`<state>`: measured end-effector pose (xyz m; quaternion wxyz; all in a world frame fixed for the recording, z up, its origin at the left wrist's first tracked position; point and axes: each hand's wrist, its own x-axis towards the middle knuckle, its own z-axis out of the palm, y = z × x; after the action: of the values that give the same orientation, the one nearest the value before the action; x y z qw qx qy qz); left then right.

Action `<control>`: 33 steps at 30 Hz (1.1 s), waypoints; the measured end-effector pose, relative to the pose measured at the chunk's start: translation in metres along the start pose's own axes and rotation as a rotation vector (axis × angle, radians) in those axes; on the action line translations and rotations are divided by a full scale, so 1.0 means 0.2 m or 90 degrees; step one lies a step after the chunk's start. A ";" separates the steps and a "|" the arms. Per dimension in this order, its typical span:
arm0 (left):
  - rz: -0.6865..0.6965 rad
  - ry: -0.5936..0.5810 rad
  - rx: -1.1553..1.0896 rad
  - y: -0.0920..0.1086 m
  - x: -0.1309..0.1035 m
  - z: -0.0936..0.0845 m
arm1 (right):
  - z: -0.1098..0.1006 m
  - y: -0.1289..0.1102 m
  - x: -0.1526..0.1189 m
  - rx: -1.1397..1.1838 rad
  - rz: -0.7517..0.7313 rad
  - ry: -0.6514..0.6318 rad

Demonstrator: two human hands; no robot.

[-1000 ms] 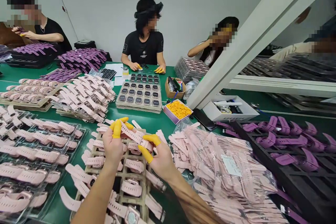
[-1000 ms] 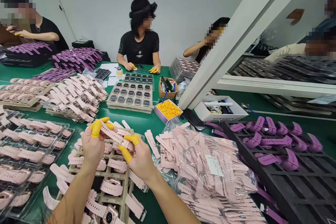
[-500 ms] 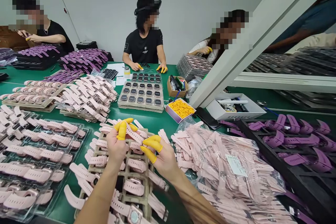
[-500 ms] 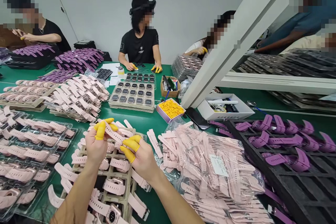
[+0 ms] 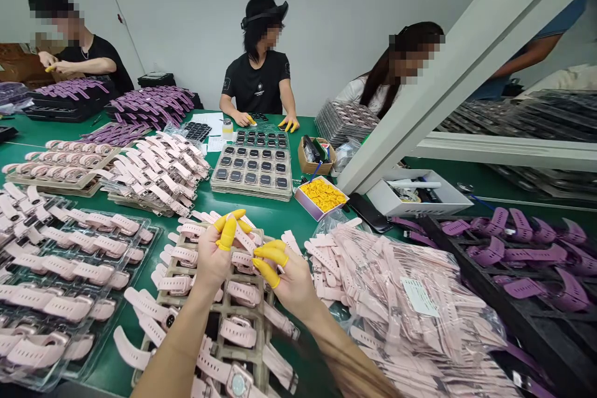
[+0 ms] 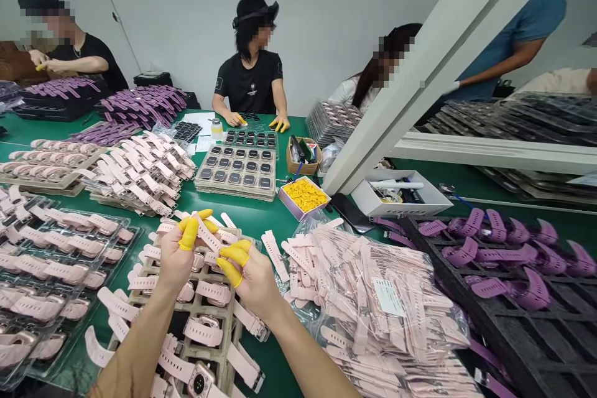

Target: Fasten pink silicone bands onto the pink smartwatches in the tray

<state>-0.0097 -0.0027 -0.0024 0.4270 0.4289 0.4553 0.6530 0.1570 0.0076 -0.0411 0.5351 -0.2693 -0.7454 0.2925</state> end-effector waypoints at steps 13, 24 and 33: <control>0.067 -0.258 0.170 0.03 -0.07 0.08 | -0.02 0.06 0.03 0.378 0.275 0.124; -0.048 -0.188 -0.105 0.01 -0.05 0.06 | -0.03 0.14 0.01 0.307 0.229 -0.068; -0.083 -0.157 -0.092 -0.01 0.00 -0.05 | 0.01 0.09 0.05 0.129 0.200 0.041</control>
<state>-0.0180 -0.0048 -0.0062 0.5507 0.4437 0.3783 0.5973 0.1542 0.0270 -0.0479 0.5309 -0.3364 -0.6435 0.4369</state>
